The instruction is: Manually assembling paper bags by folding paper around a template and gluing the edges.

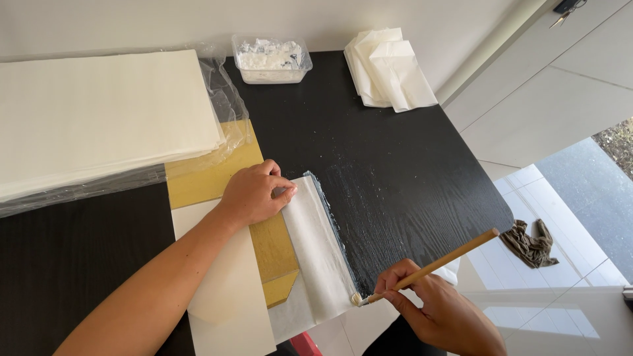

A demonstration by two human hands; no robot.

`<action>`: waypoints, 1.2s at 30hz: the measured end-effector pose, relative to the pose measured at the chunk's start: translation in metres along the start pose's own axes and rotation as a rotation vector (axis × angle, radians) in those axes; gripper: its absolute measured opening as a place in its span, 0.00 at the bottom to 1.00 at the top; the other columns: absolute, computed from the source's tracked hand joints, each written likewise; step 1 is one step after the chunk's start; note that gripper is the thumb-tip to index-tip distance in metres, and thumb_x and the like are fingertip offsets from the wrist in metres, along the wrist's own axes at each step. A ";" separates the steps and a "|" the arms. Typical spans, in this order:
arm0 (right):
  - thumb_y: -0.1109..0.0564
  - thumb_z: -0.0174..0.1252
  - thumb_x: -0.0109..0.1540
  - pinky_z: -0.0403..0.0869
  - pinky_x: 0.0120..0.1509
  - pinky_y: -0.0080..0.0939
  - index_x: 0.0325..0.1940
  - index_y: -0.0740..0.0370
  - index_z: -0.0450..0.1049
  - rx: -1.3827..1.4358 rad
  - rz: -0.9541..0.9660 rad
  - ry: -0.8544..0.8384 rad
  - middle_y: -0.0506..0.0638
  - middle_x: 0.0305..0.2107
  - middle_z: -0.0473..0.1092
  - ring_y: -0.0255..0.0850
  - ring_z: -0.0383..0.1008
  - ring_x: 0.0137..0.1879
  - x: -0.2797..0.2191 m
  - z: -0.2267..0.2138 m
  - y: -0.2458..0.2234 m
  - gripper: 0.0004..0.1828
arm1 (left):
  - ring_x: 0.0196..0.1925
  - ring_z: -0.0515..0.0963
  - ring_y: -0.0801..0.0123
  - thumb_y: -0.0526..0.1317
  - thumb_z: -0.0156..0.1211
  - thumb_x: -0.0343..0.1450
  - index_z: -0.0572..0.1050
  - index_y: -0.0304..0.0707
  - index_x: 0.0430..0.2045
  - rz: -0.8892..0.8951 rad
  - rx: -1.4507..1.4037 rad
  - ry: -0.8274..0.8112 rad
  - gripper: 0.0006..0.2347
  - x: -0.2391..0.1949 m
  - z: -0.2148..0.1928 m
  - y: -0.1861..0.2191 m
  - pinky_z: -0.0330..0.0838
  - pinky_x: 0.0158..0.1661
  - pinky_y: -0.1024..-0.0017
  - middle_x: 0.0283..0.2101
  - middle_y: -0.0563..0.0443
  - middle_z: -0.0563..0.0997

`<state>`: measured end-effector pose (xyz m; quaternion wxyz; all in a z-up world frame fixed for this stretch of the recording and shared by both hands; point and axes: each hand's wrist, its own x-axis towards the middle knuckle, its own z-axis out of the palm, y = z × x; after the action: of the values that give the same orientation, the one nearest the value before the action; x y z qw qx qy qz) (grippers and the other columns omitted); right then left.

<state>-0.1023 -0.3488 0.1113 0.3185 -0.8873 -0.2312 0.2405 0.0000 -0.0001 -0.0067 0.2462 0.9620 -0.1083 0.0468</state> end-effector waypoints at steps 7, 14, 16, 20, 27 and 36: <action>0.53 0.54 0.67 0.80 0.52 0.39 0.40 0.48 0.74 -0.018 0.057 -0.080 0.41 0.39 0.79 0.36 0.85 0.42 -0.003 -0.007 0.001 0.04 | 0.28 0.77 0.66 0.55 0.53 0.74 0.86 0.57 0.38 0.018 0.001 0.028 0.14 0.000 0.004 -0.003 0.71 0.28 0.64 0.36 0.60 0.75; 0.55 0.51 0.67 0.77 0.43 0.37 0.44 0.53 0.71 -0.043 -0.181 0.163 0.44 0.37 0.77 0.35 0.82 0.39 0.042 -0.013 -0.010 0.04 | 0.29 0.77 0.66 0.55 0.54 0.73 0.86 0.59 0.38 0.009 0.012 0.020 0.13 0.001 0.004 -0.002 0.72 0.29 0.64 0.36 0.60 0.74; 0.54 0.51 0.68 0.79 0.49 0.39 0.44 0.52 0.72 -0.078 -0.151 0.160 0.43 0.40 0.77 0.35 0.84 0.44 0.055 -0.011 -0.011 0.05 | 0.30 0.77 0.66 0.55 0.54 0.73 0.86 0.58 0.39 0.000 0.004 0.016 0.13 0.001 0.005 -0.002 0.72 0.30 0.64 0.36 0.60 0.75; 0.55 0.50 0.69 0.79 0.49 0.39 0.44 0.56 0.68 -0.056 -0.203 0.202 0.46 0.41 0.76 0.38 0.83 0.45 0.076 -0.008 -0.009 0.04 | 0.29 0.77 0.67 0.54 0.55 0.73 0.87 0.59 0.37 -0.008 -0.013 0.023 0.13 0.002 0.004 -0.002 0.72 0.29 0.65 0.35 0.61 0.74; 0.59 0.49 0.69 0.77 0.46 0.40 0.45 0.53 0.61 -0.038 -0.217 0.279 0.46 0.41 0.79 0.39 0.83 0.45 0.103 -0.002 -0.008 0.04 | 0.30 0.77 0.66 0.54 0.54 0.74 0.87 0.58 0.36 -0.012 -0.030 0.014 0.13 0.000 0.003 -0.001 0.71 0.29 0.64 0.35 0.59 0.74; 0.65 0.57 0.65 0.80 0.52 0.52 0.42 0.61 0.65 0.168 -0.376 0.408 0.56 0.33 0.78 0.46 0.80 0.37 0.139 0.003 -0.007 0.07 | 0.45 0.84 0.64 0.50 0.58 0.72 0.86 0.49 0.42 0.015 -0.012 0.003 0.13 -0.006 -0.013 0.009 0.78 0.46 0.67 0.40 0.47 0.82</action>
<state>0.0024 -0.2646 0.0748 0.4700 -0.8293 -0.3020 0.0121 -0.0082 -0.0005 0.0084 0.2515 0.9596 -0.1157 0.0494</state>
